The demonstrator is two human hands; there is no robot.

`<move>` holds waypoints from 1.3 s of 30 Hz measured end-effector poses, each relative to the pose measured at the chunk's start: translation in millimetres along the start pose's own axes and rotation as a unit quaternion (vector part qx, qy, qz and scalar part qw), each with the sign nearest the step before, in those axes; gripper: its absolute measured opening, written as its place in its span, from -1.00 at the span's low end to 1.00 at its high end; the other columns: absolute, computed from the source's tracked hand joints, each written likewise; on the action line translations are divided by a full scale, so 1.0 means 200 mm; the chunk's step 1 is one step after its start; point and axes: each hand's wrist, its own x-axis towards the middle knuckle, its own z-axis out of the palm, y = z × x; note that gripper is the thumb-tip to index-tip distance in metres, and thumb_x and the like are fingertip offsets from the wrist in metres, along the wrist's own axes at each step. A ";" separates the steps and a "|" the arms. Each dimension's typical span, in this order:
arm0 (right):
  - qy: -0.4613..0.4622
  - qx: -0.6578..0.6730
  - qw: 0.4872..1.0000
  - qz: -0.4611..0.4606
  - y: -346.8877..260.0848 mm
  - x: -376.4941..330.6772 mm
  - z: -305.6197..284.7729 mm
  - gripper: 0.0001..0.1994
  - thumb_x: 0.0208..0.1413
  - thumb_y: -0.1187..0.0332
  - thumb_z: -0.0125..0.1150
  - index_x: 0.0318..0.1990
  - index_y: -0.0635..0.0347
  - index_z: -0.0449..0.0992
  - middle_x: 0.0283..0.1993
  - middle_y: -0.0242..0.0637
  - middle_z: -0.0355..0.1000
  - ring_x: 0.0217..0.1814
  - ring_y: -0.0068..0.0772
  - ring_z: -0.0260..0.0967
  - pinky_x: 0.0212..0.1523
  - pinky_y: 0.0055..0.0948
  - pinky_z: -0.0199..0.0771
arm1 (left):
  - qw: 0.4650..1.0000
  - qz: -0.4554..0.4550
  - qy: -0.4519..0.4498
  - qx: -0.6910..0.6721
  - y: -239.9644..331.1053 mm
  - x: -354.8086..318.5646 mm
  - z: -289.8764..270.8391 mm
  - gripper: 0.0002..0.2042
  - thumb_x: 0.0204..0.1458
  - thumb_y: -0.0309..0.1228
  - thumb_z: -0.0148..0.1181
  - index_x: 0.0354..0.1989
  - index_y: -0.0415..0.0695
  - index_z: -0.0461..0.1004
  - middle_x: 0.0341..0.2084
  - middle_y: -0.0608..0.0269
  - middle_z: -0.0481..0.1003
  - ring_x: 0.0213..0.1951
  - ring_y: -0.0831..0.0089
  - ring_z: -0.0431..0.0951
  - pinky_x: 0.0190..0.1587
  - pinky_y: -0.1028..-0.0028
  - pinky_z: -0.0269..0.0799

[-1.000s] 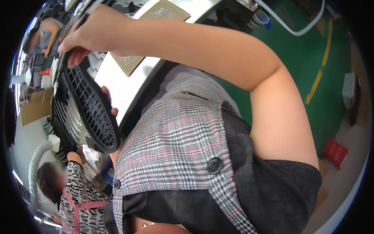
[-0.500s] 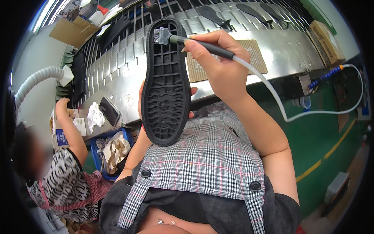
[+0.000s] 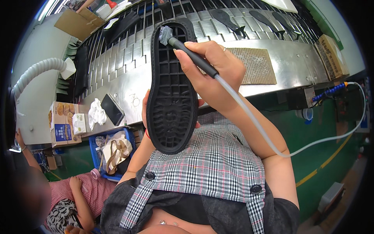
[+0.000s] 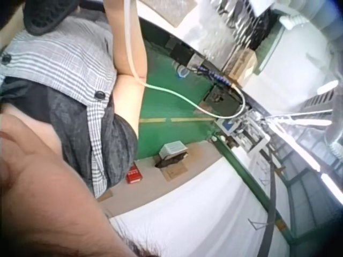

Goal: The person applies adhesive to shoe insoles and outsoles using a brush applicator tool and places them onto a conveyor belt.

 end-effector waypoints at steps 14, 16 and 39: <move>-0.072 0.035 0.991 -0.105 0.03 0.05 -0.11 -0.79 -0.14 0.49 0.42 -0.30 0.30 0.56 -0.43 -0.24 0.52 -0.52 -0.50 0.46 -0.53 -0.62 0.39 | 0.997 0.010 0.004 -0.080 -0.03 0.00 0.05 -0.30 0.15 0.19 -0.40 0.31 -0.04 0.13 0.20 -0.06 0.24 0.09 -0.11 0.39 0.02 -0.17 0.38; -0.101 0.035 0.990 -0.096 0.03 0.04 -0.14 -0.79 -0.12 0.55 0.38 -0.28 0.36 0.53 -0.37 -0.17 0.53 -0.42 -0.45 0.48 -0.42 -0.60 0.43 | 0.987 0.024 -0.088 -0.130 -0.04 0.01 0.02 -0.15 0.08 0.26 -0.36 0.38 -0.20 -0.12 0.21 -0.32 0.14 0.20 -0.05 0.26 0.18 0.08 0.25; -0.167 0.096 0.973 -0.128 0.02 -0.22 -0.19 -0.76 -0.10 0.56 0.34 -0.23 0.39 0.50 -0.43 -0.13 0.54 -0.56 -0.42 0.42 -0.56 -0.57 0.36 | 0.985 0.150 0.081 0.005 -0.03 0.04 -0.09 -0.43 0.24 0.08 -0.37 0.07 -0.16 0.32 -0.03 0.09 0.41 0.00 0.21 0.43 0.16 0.17 0.30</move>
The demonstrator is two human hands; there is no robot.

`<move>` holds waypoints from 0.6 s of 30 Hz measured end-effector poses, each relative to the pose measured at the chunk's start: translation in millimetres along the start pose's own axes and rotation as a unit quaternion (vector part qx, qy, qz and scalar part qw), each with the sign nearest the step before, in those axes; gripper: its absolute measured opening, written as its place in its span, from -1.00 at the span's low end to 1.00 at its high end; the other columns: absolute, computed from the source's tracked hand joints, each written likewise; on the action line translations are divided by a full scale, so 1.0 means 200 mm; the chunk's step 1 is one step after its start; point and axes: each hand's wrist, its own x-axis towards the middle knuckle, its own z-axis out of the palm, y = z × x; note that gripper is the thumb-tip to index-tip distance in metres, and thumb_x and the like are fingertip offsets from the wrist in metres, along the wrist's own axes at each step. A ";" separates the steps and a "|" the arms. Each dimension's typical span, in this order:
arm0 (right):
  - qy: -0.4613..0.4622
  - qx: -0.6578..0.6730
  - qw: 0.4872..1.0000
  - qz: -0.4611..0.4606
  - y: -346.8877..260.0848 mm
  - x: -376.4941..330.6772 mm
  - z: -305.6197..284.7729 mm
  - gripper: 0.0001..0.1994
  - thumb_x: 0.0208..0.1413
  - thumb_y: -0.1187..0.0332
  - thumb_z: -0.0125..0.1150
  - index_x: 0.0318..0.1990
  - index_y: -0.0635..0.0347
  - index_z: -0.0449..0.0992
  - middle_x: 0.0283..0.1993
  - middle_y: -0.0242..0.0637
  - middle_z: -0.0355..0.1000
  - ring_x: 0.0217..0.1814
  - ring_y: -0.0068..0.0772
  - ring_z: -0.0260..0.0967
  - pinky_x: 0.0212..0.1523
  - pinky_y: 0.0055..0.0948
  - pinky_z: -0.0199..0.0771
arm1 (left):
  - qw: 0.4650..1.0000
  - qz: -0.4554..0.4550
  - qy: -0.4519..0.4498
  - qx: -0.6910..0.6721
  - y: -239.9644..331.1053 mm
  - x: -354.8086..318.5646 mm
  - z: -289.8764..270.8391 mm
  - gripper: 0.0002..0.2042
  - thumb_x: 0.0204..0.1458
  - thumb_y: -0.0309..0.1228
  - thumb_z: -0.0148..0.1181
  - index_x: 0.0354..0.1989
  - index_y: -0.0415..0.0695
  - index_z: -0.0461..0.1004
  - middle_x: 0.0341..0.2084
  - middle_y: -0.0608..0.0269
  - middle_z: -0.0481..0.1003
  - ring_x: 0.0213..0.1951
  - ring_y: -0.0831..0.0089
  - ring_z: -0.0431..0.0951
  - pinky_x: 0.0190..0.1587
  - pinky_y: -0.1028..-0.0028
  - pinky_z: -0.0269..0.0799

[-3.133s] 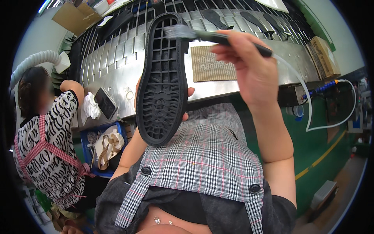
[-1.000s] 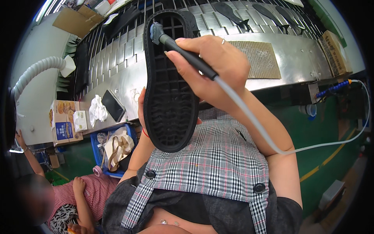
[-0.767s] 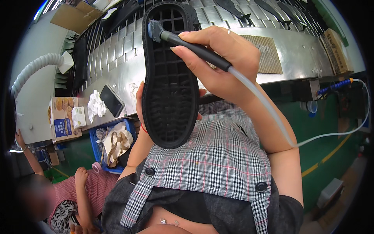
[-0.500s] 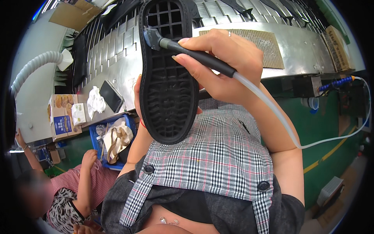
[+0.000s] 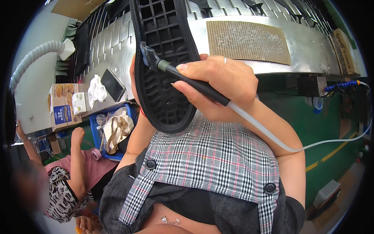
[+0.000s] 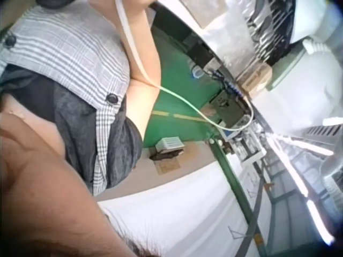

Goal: The person applies adhesive to shoe insoles and outsoles using a brush applicator tool and places them onto a conveyor belt.

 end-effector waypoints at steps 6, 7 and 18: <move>-0.040 0.072 0.994 0.070 -0.04 -0.03 0.01 -0.77 -0.08 0.57 0.32 -0.23 0.40 0.49 -0.40 -0.11 0.54 -0.49 -0.38 0.48 -0.48 -0.56 0.43 | 0.995 -0.015 0.058 0.083 -0.02 0.04 0.13 -0.35 0.21 0.12 -0.41 0.18 -0.20 0.24 0.04 -0.07 0.38 0.05 0.07 0.43 0.17 0.10 0.29; -0.064 0.088 0.989 0.098 -0.05 -0.02 0.00 -0.78 -0.10 0.57 0.32 -0.24 0.41 0.50 -0.40 -0.10 0.55 -0.47 -0.35 0.50 -0.45 -0.54 0.46 | 0.996 -0.017 0.008 0.082 -0.02 0.05 0.16 -0.31 0.19 0.15 -0.42 0.21 -0.21 0.20 0.07 -0.13 0.35 0.07 0.04 0.41 0.18 0.09 0.28; -0.134 0.190 0.960 0.157 -0.07 -0.01 -0.03 -0.81 -0.15 0.43 0.41 -0.34 0.26 0.58 -0.45 -0.24 0.55 -0.52 -0.42 0.51 -0.51 -0.62 0.41 | 0.990 -0.072 -0.110 0.043 0.10 0.09 0.12 -0.19 0.10 0.26 -0.36 0.36 -0.12 -0.06 0.21 -0.44 0.05 0.24 -0.25 0.15 0.05 -0.14 0.38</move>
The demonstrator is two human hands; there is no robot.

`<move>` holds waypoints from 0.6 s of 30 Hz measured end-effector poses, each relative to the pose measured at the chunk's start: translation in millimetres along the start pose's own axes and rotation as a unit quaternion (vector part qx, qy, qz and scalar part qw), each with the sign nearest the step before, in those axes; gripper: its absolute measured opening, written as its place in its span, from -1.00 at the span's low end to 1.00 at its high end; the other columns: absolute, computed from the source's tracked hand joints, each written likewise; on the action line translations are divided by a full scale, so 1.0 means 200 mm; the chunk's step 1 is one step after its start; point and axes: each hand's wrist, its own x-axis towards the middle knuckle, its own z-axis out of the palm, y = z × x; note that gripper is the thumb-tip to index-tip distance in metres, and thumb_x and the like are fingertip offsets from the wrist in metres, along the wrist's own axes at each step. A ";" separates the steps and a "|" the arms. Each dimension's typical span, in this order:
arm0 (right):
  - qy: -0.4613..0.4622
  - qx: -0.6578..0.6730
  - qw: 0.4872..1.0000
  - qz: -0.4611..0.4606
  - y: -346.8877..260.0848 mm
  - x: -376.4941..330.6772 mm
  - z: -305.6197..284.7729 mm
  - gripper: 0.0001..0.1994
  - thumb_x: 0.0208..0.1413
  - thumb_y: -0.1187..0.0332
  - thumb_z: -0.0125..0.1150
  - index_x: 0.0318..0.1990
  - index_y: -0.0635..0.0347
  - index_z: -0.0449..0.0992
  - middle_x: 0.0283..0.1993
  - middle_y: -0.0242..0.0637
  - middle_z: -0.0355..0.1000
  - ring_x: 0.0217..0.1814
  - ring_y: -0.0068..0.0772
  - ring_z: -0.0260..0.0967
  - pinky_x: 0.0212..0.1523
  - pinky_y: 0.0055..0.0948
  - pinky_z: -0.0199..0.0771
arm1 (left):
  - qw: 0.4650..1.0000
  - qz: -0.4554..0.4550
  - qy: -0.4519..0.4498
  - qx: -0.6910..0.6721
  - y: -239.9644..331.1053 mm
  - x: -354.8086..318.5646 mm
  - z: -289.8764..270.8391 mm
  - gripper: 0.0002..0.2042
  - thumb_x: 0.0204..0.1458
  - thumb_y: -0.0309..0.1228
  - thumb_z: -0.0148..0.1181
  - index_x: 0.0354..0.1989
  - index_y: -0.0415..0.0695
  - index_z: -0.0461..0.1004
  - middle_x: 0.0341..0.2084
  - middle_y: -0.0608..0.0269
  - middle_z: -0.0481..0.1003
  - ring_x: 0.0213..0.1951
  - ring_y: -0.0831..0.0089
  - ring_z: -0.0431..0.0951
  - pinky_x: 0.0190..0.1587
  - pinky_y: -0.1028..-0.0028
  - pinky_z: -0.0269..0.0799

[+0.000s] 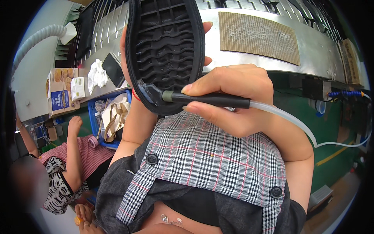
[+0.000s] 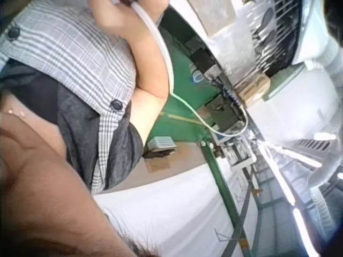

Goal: The person applies adhesive to shoe insoles and outsoles using a brush applicator tool and places them onto a conveyor belt.

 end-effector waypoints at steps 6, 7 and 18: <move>-0.123 0.072 0.987 0.081 0.01 0.05 -0.11 -0.76 -0.18 0.40 0.41 -0.39 0.41 0.57 -0.40 -0.10 0.56 -0.43 -0.36 0.55 -0.40 -0.56 0.51 | 0.990 0.038 0.110 0.074 0.00 0.01 0.05 -0.30 0.17 0.13 -0.32 0.25 -0.26 0.14 0.12 -0.24 0.28 0.02 -0.08 0.44 0.06 0.06 0.43; -0.141 0.075 0.983 0.090 0.01 0.08 -0.14 -0.76 -0.18 0.41 0.41 -0.37 0.41 0.58 -0.41 -0.12 0.55 -0.47 -0.44 0.52 -0.45 -0.61 0.47 | 0.982 0.041 0.142 0.116 0.01 0.02 0.03 -0.32 0.20 0.10 -0.36 0.29 -0.22 0.09 0.20 -0.24 0.19 0.10 -0.09 0.39 0.14 0.05 0.36; -0.445 0.010 0.801 0.400 -0.13 0.60 -0.30 -0.88 -0.04 0.50 0.29 -0.30 0.25 0.61 -0.48 -0.28 0.51 -0.55 -0.61 0.41 -0.53 -0.64 0.39 | 0.998 -0.040 0.053 0.004 0.04 0.07 -0.12 -0.55 0.28 -0.20 -0.34 0.05 -0.34 0.32 -0.11 -0.06 0.49 -0.07 0.15 0.51 0.00 0.29 0.48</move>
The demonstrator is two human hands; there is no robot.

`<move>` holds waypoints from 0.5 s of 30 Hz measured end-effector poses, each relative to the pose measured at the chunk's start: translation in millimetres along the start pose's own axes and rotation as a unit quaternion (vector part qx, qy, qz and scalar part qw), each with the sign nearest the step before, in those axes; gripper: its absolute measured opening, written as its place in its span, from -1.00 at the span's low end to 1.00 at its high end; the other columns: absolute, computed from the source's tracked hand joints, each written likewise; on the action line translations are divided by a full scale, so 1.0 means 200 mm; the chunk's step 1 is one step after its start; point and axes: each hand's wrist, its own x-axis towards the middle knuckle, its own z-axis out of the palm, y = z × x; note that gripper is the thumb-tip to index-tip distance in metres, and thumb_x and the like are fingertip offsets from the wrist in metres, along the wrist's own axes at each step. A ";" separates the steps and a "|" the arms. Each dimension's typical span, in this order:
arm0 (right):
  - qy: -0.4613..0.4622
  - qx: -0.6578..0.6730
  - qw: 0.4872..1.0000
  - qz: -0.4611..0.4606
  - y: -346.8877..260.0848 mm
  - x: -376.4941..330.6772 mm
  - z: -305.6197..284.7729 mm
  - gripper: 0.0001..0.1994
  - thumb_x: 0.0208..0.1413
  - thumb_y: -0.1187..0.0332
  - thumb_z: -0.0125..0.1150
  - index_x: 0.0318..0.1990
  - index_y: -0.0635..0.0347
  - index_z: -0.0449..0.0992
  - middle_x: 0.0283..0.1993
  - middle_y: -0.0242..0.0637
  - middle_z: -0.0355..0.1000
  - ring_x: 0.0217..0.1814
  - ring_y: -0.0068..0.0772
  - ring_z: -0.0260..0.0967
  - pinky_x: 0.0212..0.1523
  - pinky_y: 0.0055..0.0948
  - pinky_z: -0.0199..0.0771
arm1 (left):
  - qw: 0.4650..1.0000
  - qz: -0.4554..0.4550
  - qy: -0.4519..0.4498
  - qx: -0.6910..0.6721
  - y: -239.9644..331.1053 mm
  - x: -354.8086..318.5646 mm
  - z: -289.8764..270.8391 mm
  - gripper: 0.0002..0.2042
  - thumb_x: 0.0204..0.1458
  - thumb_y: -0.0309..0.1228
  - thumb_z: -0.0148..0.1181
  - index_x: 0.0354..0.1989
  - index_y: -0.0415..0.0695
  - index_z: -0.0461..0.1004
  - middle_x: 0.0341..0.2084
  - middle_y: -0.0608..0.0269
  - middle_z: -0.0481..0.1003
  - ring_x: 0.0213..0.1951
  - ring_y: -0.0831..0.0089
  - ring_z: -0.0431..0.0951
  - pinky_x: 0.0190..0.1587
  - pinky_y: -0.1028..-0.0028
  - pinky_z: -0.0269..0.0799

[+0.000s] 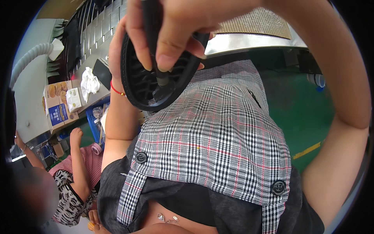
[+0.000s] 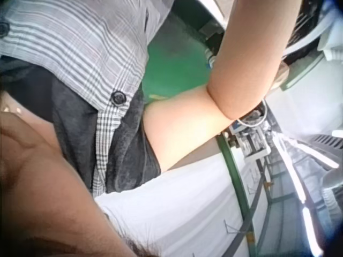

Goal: The person applies adhesive to shoe insoles and outsoles using a brush applicator tool and places them onto a conveyor belt.

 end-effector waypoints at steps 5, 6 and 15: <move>0.037 -0.078 0.996 -0.023 0.02 -0.05 0.00 -0.88 -0.06 0.50 0.23 -0.33 0.20 0.62 -0.47 -0.30 0.51 -0.49 -0.54 0.45 -0.48 -0.56 0.41 | 0.907 0.037 0.086 0.410 -0.10 0.10 0.09 -0.49 0.25 -0.16 -0.35 0.14 -0.37 0.21 -0.05 -0.23 0.41 -0.02 -0.07 0.47 -0.05 0.08 0.52; 0.050 -0.100 0.994 0.004 0.01 -0.05 0.00 -0.89 -0.06 0.50 0.23 -0.34 0.20 0.62 -0.47 -0.30 0.51 -0.48 -0.54 0.45 -0.48 -0.56 0.41 | 0.908 0.034 0.079 0.409 -0.11 0.10 0.10 -0.49 0.25 -0.16 -0.35 0.14 -0.37 0.21 -0.05 -0.23 0.41 -0.02 -0.07 0.47 -0.05 0.08 0.52; 0.120 -0.314 0.915 0.223 -0.18 -0.06 -0.02 -0.88 -0.08 0.50 0.20 -0.37 0.18 0.62 -0.45 -0.29 0.51 -0.42 -0.50 0.47 -0.42 -0.51 0.42 | 0.951 -0.128 0.190 0.209 -0.08 0.08 0.14 -0.43 0.24 -0.10 -0.35 0.21 -0.37 0.15 0.05 -0.27 0.34 0.03 -0.10 0.43 -0.03 -0.04 0.48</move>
